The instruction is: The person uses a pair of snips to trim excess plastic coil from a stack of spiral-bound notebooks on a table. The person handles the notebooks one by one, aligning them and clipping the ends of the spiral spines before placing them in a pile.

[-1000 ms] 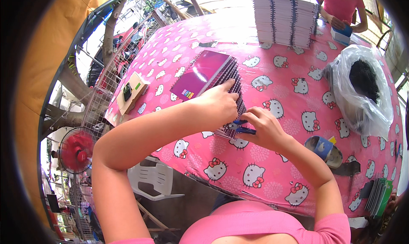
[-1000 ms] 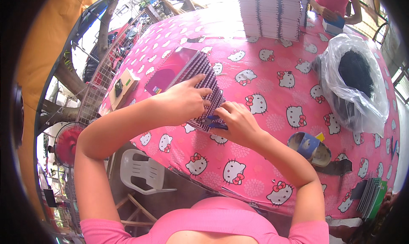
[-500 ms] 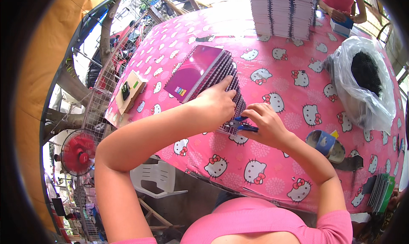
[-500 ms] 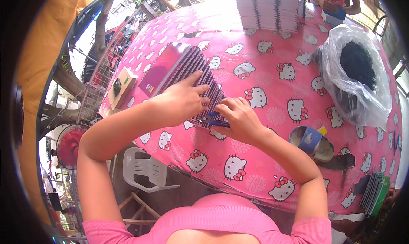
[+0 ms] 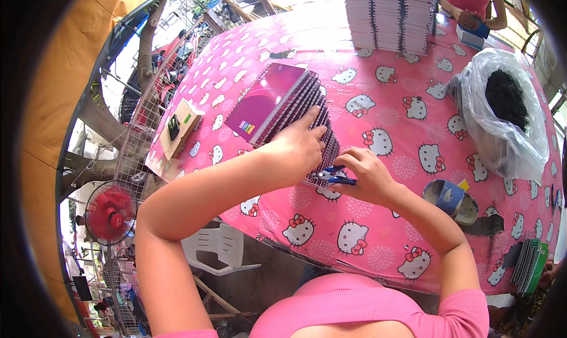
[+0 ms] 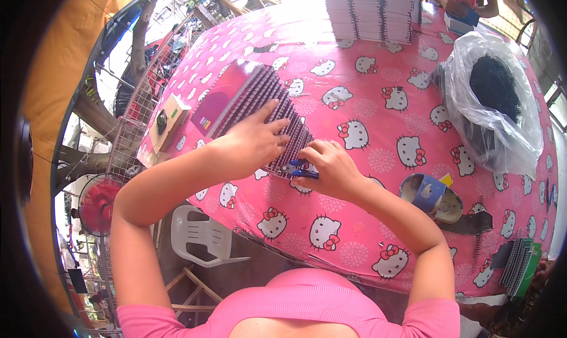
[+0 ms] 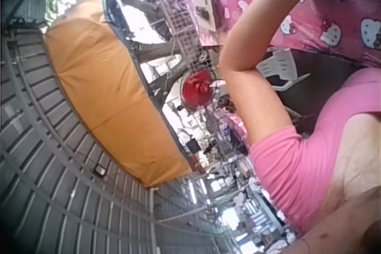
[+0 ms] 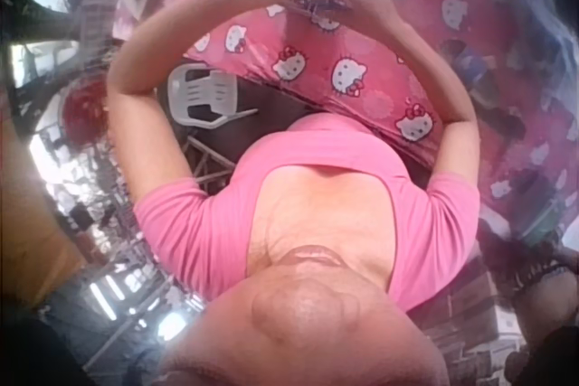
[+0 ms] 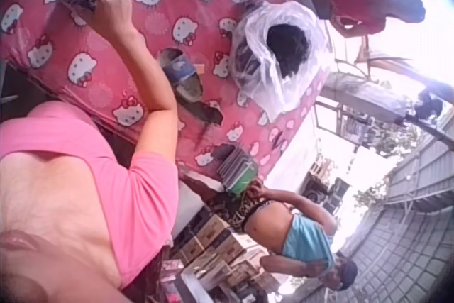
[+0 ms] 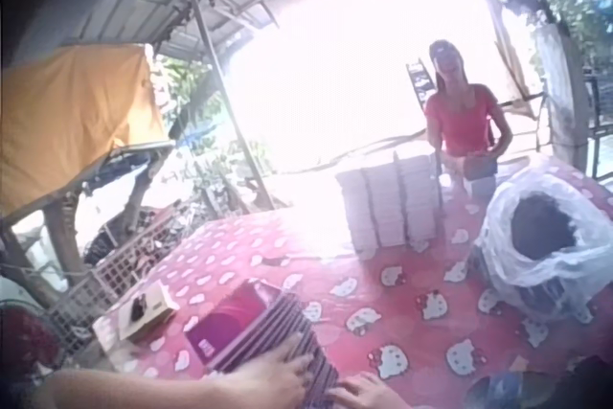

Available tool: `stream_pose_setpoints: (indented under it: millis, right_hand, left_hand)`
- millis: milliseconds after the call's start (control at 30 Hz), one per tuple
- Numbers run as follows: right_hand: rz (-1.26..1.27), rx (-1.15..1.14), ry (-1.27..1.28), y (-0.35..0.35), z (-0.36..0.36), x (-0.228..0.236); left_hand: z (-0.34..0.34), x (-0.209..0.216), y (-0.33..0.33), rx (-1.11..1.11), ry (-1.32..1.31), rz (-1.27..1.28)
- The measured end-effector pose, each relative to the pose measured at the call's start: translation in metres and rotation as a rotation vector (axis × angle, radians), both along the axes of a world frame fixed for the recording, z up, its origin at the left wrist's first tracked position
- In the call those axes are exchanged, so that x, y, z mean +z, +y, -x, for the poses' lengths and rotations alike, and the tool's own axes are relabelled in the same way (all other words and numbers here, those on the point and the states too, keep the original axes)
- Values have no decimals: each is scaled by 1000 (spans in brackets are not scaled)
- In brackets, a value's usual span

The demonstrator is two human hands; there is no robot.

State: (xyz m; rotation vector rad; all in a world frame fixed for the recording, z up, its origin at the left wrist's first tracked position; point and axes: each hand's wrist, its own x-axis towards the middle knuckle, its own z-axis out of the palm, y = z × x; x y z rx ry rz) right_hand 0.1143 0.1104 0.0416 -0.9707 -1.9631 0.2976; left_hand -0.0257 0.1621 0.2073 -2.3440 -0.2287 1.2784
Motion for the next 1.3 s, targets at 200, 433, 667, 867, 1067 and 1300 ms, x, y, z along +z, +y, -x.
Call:
stream_pose_setpoints:
  millis: [200,433,667,867,1067,1300]
  right_hand:
    - [96,75,91,9,10,-7]
    - [1155,279,160,30,-10,12]
    - [-1,-24,-118,4,-7,-18]
    - [194,165,18,20,-4,-15]
    - [697,367,24,48,-11,7]
    - [1070,384,284,37,-9,-10]
  left_hand:
    - [37,1,-18,-83,-660,-10]
    - [76,126,-116,-480,-1090,1516]
    - [90,121,-149,-401,-834,1308]
    - [95,113,-150,-407,-844,1244]
    - [97,113,-156,-380,-855,1205]
    - [102,111,-160,-402,-866,1183]
